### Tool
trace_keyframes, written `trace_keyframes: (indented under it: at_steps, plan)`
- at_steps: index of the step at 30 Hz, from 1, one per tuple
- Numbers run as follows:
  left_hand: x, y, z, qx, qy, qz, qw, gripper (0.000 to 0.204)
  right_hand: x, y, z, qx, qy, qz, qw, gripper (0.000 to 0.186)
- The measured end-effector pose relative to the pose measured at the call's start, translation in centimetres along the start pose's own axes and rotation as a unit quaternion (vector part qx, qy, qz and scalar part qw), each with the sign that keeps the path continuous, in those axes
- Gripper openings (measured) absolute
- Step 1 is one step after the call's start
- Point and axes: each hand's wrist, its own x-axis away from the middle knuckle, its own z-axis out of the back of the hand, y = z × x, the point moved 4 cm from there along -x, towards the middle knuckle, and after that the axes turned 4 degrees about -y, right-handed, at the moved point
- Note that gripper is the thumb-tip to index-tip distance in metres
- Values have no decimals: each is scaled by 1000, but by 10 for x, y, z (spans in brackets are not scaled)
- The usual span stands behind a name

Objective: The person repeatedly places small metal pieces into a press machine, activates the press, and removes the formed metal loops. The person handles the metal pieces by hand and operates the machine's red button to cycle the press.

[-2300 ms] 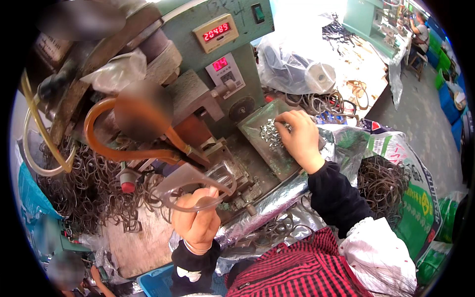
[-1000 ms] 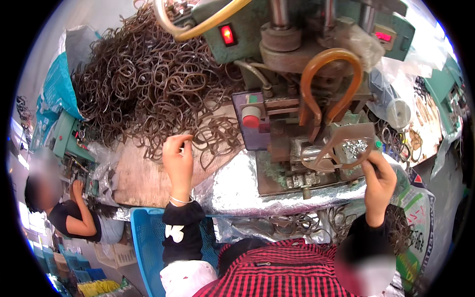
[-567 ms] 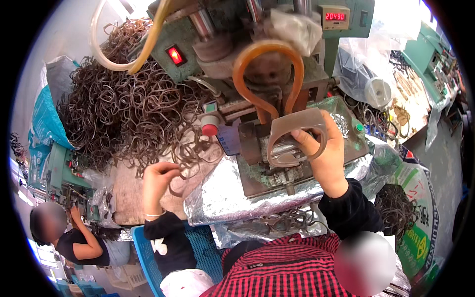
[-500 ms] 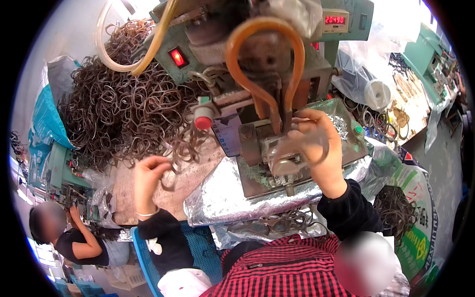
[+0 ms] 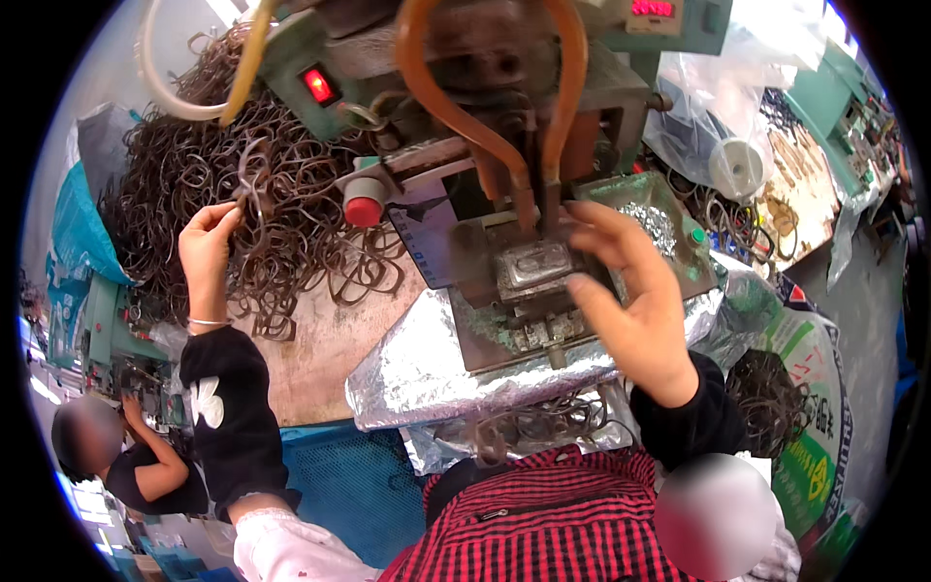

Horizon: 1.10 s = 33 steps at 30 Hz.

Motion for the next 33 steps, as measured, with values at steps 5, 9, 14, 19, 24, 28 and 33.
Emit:
trace_keyframes:
  at_steps: [5, 9, 14, 19, 24, 28, 33]
  plan:
    - [32, 21, -4, -37, 59, -94, 993, 11, 31, 51, 87, 287, 128, -33, 949, 32]
    - [29, 5, -9, -58, 17, -55, 997, 12, 51, 66, 104, 526, 103, -35, 844, 24]
    - [21, -11, -34, 336, 17, 162, 928, 6, 14, 93, 79, 555, 93, 23, 827, 13]
    - [95, -48, -120, 788, 13, 244, 565, 28, 6, 93, 70, 512, 117, 24, 851, 8]
    - [108, -23, -139, 913, 37, 197, 355, 35, 12, 86, 76, 484, 147, 35, 862, 10]
    - [97, -2, -133, 408, 101, 114, 900, 33, 15, 79, 79, 483, 164, 33, 859, 10]
    - [118, 53, -93, -117, 26, -183, 976, 27, 44, 42, 85, 523, 128, -18, 843, 13]
